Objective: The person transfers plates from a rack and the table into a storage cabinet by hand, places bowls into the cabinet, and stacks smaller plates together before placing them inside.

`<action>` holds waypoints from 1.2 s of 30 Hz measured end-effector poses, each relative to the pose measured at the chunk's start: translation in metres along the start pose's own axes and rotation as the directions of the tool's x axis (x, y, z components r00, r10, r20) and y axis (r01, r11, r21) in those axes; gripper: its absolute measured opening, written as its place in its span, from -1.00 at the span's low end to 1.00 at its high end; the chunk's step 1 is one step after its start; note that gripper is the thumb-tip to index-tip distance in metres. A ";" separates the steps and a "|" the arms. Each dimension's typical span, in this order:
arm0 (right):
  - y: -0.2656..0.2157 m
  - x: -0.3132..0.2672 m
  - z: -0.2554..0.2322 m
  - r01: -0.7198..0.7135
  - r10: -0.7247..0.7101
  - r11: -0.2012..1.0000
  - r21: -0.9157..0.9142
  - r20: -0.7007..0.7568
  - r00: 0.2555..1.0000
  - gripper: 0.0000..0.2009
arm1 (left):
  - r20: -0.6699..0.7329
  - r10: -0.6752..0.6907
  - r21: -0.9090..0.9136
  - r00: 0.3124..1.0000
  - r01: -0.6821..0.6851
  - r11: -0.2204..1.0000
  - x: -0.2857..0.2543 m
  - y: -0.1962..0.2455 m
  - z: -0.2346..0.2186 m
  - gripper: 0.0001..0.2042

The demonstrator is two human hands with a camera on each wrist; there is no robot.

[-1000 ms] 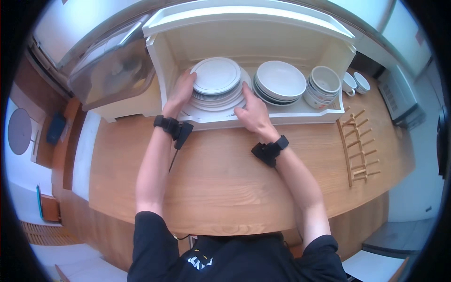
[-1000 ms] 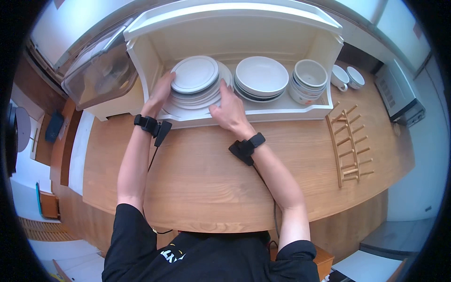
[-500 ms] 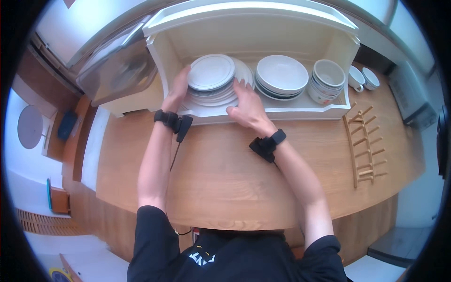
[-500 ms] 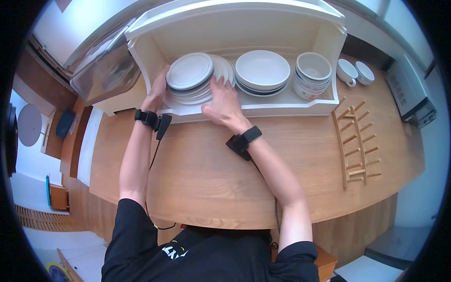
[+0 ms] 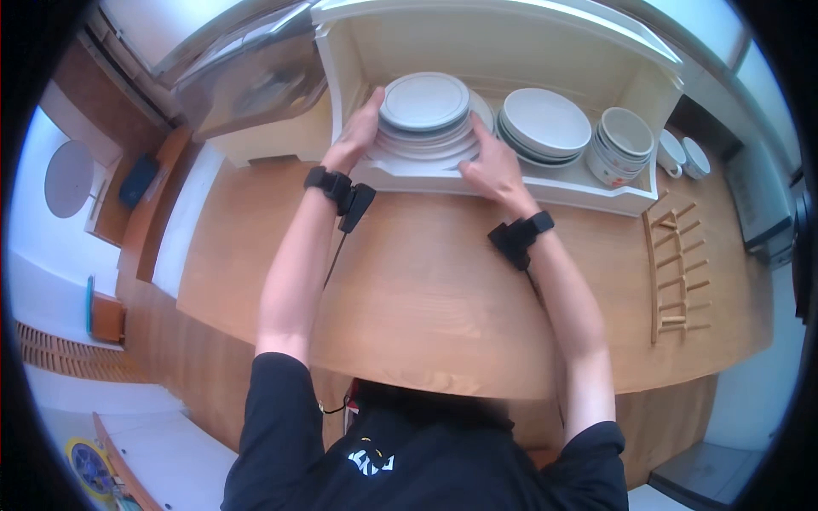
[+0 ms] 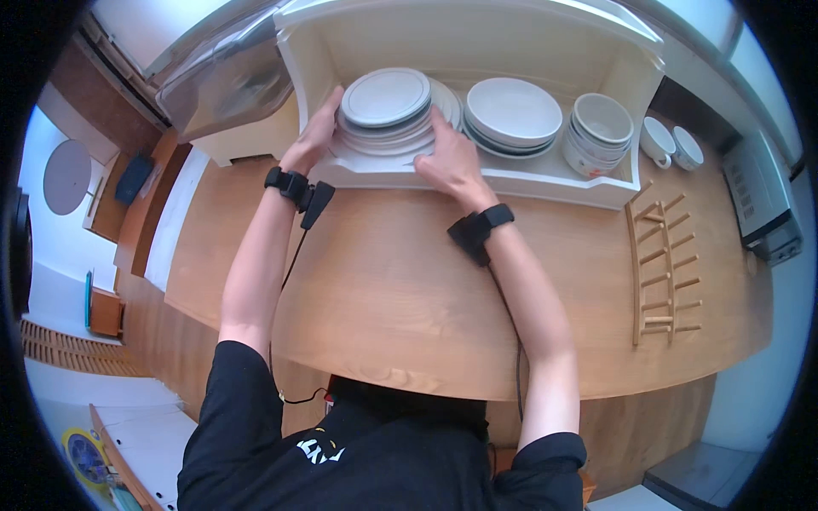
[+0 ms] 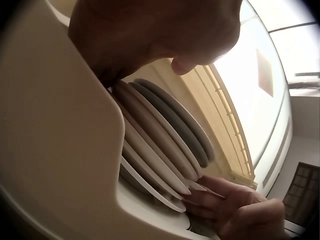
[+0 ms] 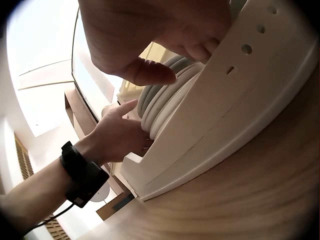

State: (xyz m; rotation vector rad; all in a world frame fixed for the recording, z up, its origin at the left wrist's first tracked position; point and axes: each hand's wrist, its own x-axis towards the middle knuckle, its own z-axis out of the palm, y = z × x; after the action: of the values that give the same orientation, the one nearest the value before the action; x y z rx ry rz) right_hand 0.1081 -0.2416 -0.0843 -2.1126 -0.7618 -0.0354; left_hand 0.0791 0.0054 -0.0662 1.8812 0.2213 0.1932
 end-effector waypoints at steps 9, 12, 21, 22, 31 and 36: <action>0.007 0.004 0.008 0.070 -0.068 0.997 -0.044 0.032 0.997 -0.22 | 0.008 -0.031 -0.034 0.999 0.031 0.999 -0.049 0.005 -0.021 -0.08; 0.023 0.006 0.024 0.173 -0.176 0.978 -0.113 -0.017 0.984 -0.19 | -0.020 -0.026 -0.047 0.999 0.025 0.999 -0.045 0.007 -0.005 -0.14; 0.017 0.006 0.027 0.130 -0.133 0.967 -0.218 0.003 0.991 -0.07 | 0.025 0.018 0.210 1.000 -0.023 0.977 -0.044 0.015 0.004 -0.22; 0.016 0.006 0.027 0.120 -0.124 0.967 -0.224 -0.002 0.992 -0.07 | 0.040 -0.005 0.157 0.999 -0.001 0.988 -0.045 0.017 0.002 -0.23; -0.006 -0.008 0.015 0.040 -0.060 0.950 -0.310 -0.056 0.997 -0.08 | -0.099 0.030 0.088 0.995 -0.021 0.996 -0.038 0.004 -0.002 -0.28; 0.009 -0.001 0.029 0.213 -0.253 0.940 -0.267 -0.124 0.960 -0.06 | -0.101 0.157 -0.010 0.982 -0.159 0.987 -0.039 -0.003 0.006 -0.31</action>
State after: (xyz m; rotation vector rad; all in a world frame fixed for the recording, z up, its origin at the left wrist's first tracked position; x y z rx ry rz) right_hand 0.1048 -0.2249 -0.1097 -2.2116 -0.9502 -0.4436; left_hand 0.0425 -0.0091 -0.0719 1.8740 0.1373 0.3969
